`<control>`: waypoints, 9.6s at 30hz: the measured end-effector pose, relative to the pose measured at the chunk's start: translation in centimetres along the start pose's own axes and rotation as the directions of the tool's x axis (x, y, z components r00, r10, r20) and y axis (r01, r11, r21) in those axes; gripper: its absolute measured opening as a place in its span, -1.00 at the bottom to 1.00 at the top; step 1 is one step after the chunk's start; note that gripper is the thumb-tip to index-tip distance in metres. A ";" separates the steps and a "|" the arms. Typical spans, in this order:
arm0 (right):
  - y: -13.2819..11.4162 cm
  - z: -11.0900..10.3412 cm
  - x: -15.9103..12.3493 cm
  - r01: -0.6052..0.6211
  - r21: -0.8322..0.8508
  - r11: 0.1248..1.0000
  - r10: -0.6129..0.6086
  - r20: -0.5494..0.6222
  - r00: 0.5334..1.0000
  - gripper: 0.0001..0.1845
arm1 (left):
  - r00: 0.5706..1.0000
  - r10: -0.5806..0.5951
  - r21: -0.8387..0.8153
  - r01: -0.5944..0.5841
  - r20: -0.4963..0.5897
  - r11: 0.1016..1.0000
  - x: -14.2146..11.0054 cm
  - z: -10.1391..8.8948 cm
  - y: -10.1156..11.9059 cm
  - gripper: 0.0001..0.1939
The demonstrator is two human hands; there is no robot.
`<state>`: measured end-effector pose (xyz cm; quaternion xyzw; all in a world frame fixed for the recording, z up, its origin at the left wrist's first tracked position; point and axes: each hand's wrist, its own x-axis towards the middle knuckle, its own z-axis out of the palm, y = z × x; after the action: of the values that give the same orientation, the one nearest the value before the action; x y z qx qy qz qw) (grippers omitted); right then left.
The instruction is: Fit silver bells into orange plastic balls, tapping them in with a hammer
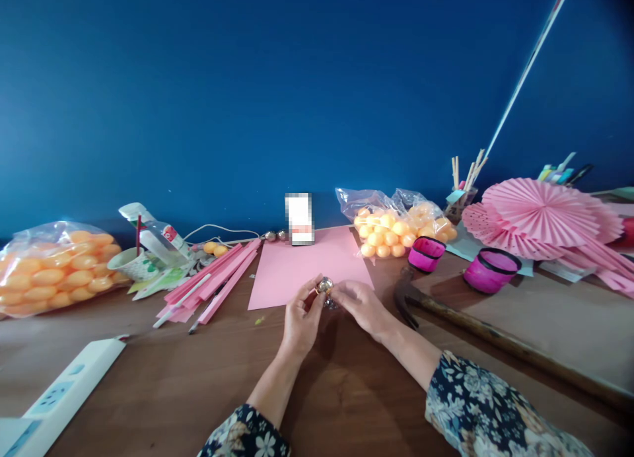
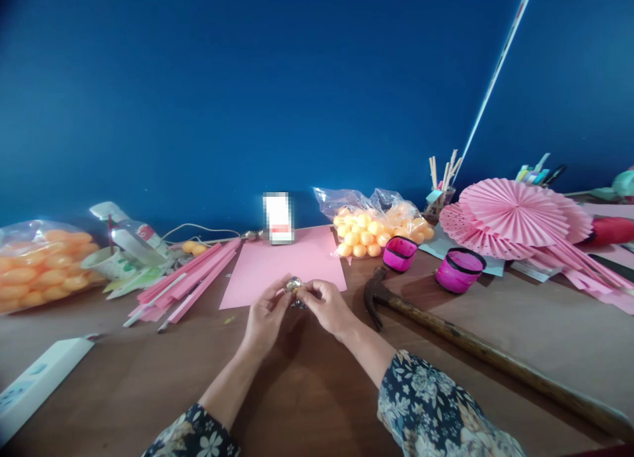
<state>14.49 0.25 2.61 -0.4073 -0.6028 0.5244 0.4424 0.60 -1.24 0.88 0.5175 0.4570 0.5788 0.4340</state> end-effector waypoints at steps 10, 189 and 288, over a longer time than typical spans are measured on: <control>0.2 -0.1 0.1 0.018 0.004 1.000 -0.018 0.023 1.000 -0.71 | 1.000 -0.019 0.011 0.019 -0.006 1.000 -0.1 0.0 -0.2 -0.61; 2.1 -17.8 -10.6 -0.037 -0.986 0.160 -0.093 -0.052 0.994 -0.57 | 0.931 -0.164 -0.333 0.049 -0.327 0.942 0.9 -0.9 -0.2 -0.56; -3.8 -3.1 -6.6 -0.232 0.589 0.774 0.102 0.245 0.964 -0.77 | 0.989 -0.106 -0.035 0.103 -0.102 0.994 0.2 0.2 0.7 -0.49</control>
<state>19.15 -5.63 5.90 -0.2395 -0.4022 0.7666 0.4395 0.79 -1.20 1.63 0.4555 0.4970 0.5880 0.4470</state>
